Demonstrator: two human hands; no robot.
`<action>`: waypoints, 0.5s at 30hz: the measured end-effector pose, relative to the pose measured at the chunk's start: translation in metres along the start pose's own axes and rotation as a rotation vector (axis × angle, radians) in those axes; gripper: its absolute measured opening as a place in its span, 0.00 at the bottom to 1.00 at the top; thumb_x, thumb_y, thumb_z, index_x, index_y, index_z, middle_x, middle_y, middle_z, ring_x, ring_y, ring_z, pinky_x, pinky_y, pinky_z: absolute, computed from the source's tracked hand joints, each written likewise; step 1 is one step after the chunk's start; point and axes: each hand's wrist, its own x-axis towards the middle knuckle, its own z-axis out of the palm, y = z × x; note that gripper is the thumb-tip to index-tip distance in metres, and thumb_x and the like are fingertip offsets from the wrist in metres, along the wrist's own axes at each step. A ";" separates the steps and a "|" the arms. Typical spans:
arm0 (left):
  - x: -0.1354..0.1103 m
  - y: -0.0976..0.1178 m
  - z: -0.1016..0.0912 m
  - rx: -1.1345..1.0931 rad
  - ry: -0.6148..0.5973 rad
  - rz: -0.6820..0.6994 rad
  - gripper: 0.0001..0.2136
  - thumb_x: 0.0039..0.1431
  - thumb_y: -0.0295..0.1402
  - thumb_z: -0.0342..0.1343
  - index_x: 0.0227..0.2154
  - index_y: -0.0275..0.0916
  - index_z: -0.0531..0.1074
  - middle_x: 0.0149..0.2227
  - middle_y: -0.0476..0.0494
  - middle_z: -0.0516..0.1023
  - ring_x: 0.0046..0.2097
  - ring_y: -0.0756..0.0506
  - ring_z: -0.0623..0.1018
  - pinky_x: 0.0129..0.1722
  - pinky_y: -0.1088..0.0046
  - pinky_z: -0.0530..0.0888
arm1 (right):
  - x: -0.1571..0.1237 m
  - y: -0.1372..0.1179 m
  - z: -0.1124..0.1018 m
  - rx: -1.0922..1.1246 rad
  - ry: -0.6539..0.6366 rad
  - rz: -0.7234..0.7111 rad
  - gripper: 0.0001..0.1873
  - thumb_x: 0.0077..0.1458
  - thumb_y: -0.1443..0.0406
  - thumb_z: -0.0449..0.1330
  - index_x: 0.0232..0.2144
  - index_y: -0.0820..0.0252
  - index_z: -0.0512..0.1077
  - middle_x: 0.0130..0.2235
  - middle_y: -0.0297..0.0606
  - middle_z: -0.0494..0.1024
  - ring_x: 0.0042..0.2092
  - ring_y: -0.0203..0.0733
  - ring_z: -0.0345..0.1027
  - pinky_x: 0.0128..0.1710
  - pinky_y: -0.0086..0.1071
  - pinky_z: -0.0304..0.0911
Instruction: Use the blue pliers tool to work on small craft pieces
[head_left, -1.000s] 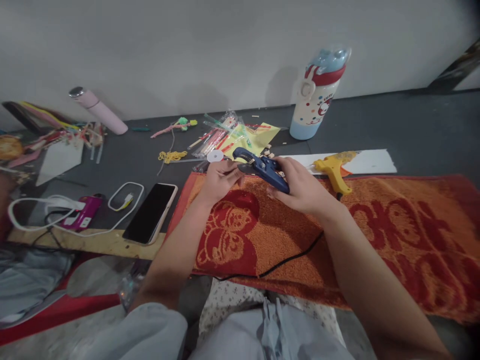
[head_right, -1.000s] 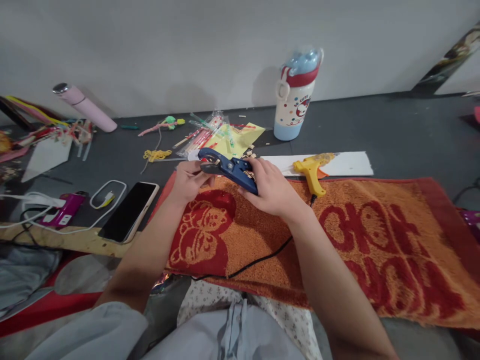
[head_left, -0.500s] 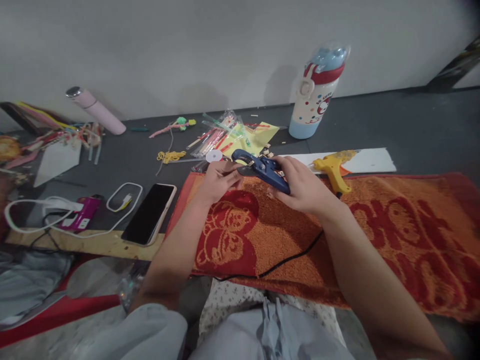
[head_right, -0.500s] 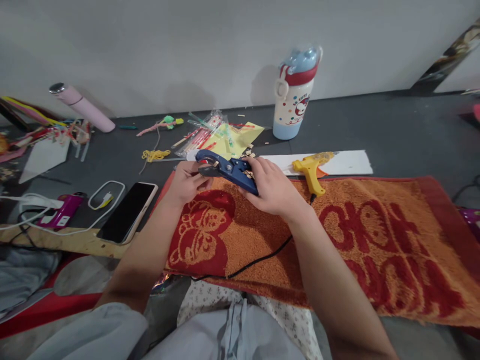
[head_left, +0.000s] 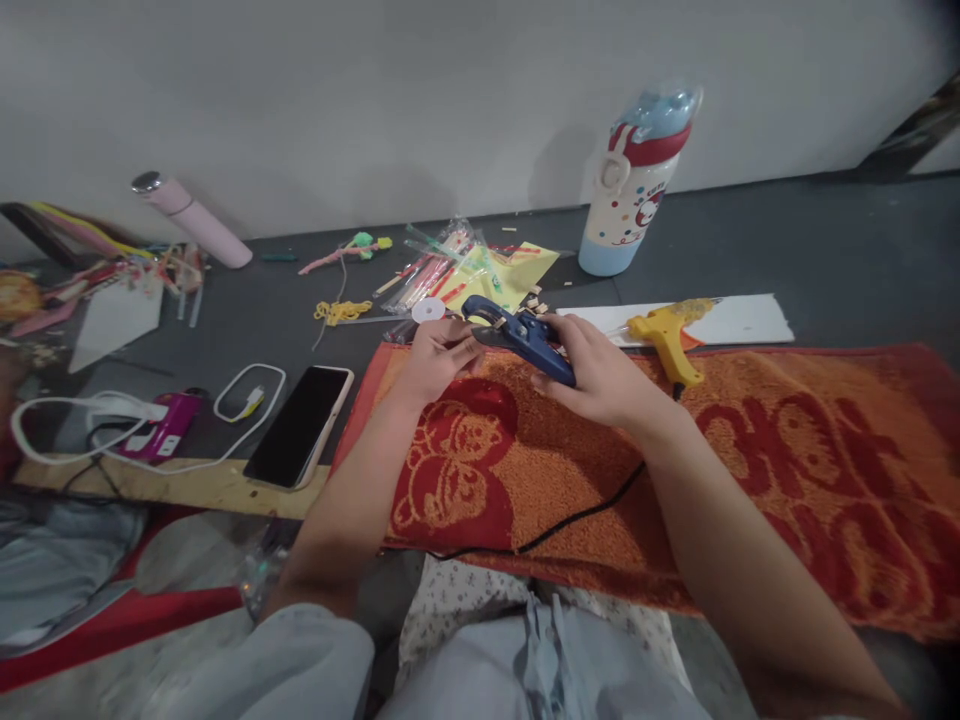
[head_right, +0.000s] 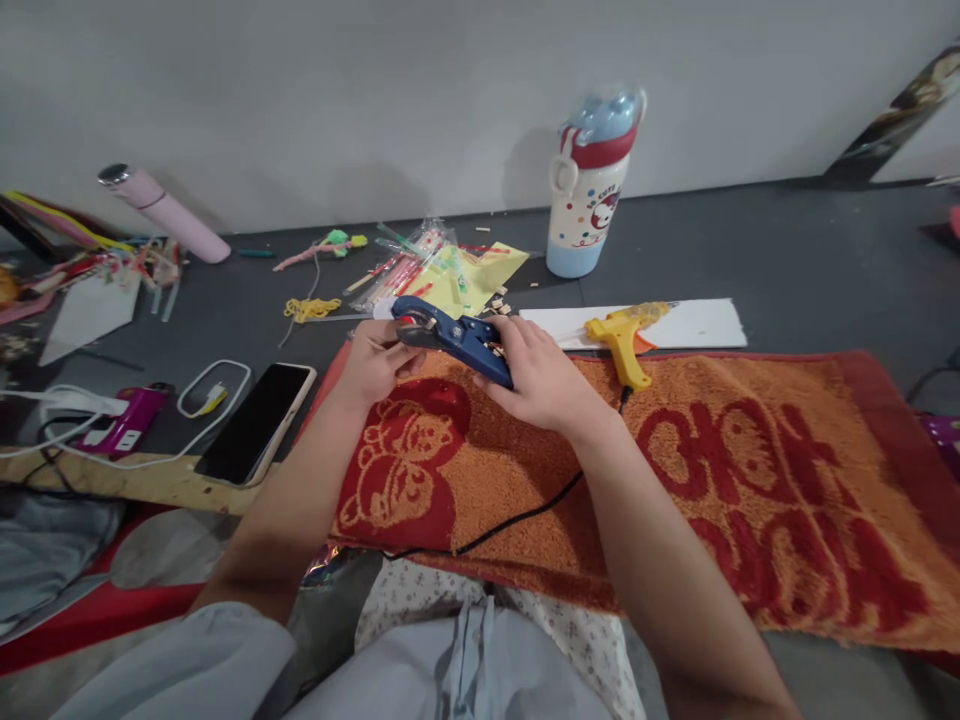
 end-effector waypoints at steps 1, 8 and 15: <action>0.000 0.000 0.000 -0.002 -0.002 -0.002 0.21 0.50 0.48 0.61 0.15 0.36 0.68 0.14 0.50 0.65 0.17 0.56 0.61 0.16 0.78 0.54 | 0.000 0.001 -0.001 0.023 -0.014 -0.001 0.29 0.55 0.55 0.54 0.55 0.61 0.57 0.49 0.53 0.70 0.50 0.58 0.65 0.50 0.52 0.62; 0.002 0.001 0.000 0.023 0.018 -0.026 0.21 0.51 0.48 0.61 0.15 0.35 0.68 0.15 0.51 0.65 0.17 0.57 0.60 0.17 0.78 0.55 | 0.000 -0.004 0.004 -0.075 0.006 0.065 0.30 0.53 0.57 0.54 0.55 0.67 0.58 0.48 0.56 0.70 0.50 0.60 0.65 0.50 0.53 0.61; 0.003 0.006 0.000 0.158 0.087 0.043 0.21 0.53 0.47 0.59 0.15 0.36 0.70 0.14 0.50 0.65 0.19 0.55 0.62 0.19 0.78 0.58 | 0.001 -0.007 0.008 -0.100 -0.014 0.116 0.31 0.50 0.60 0.54 0.54 0.69 0.59 0.47 0.57 0.71 0.48 0.61 0.66 0.48 0.52 0.62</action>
